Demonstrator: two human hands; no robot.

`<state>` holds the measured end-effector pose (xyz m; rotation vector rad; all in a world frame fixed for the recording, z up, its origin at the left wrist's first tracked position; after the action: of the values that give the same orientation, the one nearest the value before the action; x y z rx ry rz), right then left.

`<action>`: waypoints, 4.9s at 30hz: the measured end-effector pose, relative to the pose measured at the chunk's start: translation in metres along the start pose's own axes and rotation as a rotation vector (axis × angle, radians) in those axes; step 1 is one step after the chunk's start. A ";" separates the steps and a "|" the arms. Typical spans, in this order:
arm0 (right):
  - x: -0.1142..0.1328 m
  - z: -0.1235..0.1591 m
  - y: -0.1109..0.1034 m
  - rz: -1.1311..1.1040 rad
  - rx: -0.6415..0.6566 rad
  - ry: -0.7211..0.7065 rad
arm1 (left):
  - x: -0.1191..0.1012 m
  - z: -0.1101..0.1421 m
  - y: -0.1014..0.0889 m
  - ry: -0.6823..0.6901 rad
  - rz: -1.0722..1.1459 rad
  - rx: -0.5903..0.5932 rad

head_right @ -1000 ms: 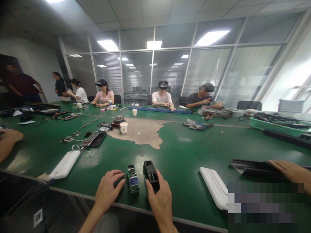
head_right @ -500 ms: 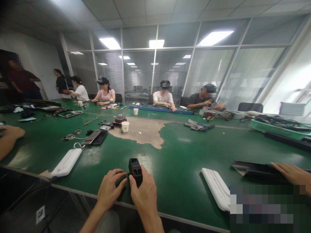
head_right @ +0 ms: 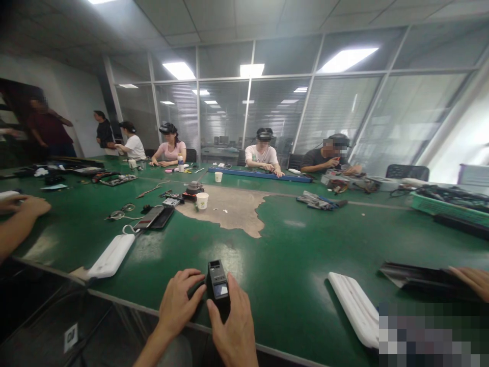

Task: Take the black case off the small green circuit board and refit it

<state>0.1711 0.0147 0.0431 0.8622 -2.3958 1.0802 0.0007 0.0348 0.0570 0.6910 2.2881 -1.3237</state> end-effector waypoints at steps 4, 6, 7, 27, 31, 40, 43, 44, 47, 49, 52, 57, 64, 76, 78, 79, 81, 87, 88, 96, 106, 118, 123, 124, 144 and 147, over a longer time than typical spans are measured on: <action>-0.004 -0.001 0.008 0.001 -0.018 0.060 | 0.001 0.000 0.000 -0.004 0.017 -0.011; -0.005 -0.002 0.010 0.023 -0.044 0.086 | 0.001 0.000 0.000 -0.001 0.023 -0.020; -0.005 -0.003 0.011 0.038 -0.057 0.094 | 0.001 0.000 0.000 0.002 0.024 -0.024; 0.015 -0.033 -0.004 0.066 -0.151 0.112 | 0.006 0.002 0.001 0.027 0.022 -0.094; 0.014 -0.054 -0.032 0.035 -0.212 0.160 | 0.005 0.002 0.001 0.034 0.012 -0.096; -0.053 -0.031 -0.039 0.137 -0.207 0.285 | 0.005 0.000 0.002 0.038 -0.010 -0.079; -0.058 -0.024 -0.032 0.125 -0.191 0.275 | 0.005 0.000 0.001 0.033 -0.010 -0.074; -0.058 -0.023 -0.030 0.119 -0.186 0.270 | 0.004 0.000 0.001 0.030 -0.009 -0.072; -0.057 -0.021 -0.026 0.113 -0.176 0.247 | 0.003 0.001 0.000 0.025 -0.001 -0.069; -0.056 -0.019 -0.025 0.114 -0.176 0.218 | 0.003 0.001 -0.001 0.023 0.008 -0.074; -0.052 -0.018 -0.026 0.115 -0.199 0.164 | 0.002 0.000 -0.002 0.022 0.022 -0.079; -0.049 -0.021 -0.035 0.115 -0.259 0.153 | 0.000 0.000 -0.003 0.022 0.036 -0.082; -0.050 -0.024 -0.030 0.076 -0.231 0.135 | 0.002 0.001 -0.007 0.001 0.086 -0.139; -0.056 -0.017 -0.023 0.122 -0.205 0.126 | -0.003 -0.009 -0.006 -0.037 0.177 -0.104; -0.056 -0.017 -0.024 0.120 -0.210 0.134 | -0.003 -0.015 -0.006 -0.054 0.168 -0.093; -0.056 -0.017 -0.025 0.121 -0.214 0.141 | -0.003 -0.018 -0.005 -0.050 0.156 -0.086; -0.057 -0.017 -0.026 0.120 -0.224 0.156 | -0.002 -0.021 -0.003 -0.053 0.137 -0.099; -0.058 -0.016 -0.024 0.124 -0.220 0.136 | 0.000 -0.010 0.007 -0.047 0.136 -0.108; -0.058 -0.016 -0.023 0.133 -0.213 0.130 | -0.001 -0.008 0.007 -0.037 0.148 -0.102; -0.061 -0.015 -0.025 0.123 -0.181 0.212 | 0.003 -0.009 0.000 -0.054 0.220 -0.143; -0.078 -0.012 -0.042 -0.101 -0.220 0.533 | 0.005 -0.010 0.000 -0.055 0.238 -0.165; 0.006 -0.038 -0.023 -0.026 -0.201 0.220 | 0.007 -0.010 -0.001 -0.067 0.256 -0.156; 0.022 -0.037 -0.008 0.117 -0.158 0.115 | 0.007 -0.010 -0.001 -0.069 0.274 -0.163; 0.024 -0.036 -0.005 0.132 -0.152 0.102 | 0.007 -0.010 -0.001 -0.068 0.275 -0.161; 0.002 -0.015 0.009 0.125 -0.113 0.084 | 0.008 -0.010 -0.002 -0.045 0.237 -0.176; 0.000 -0.011 0.010 0.135 -0.098 0.082 | 0.009 -0.009 -0.002 -0.043 0.225 -0.182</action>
<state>0.1656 0.0284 0.0451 0.6187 -2.4446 1.0159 -0.0081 0.0439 0.0574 0.8204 2.1885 -1.0052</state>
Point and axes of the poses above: each hand's wrist, its own z-axis away from the middle knuckle, its own y-axis out of the palm, x = y × z, the point moved 8 cm from there along -z, towards the middle knuckle, and after that the axes turned 10 degrees about -x, right-handed, at the moved point
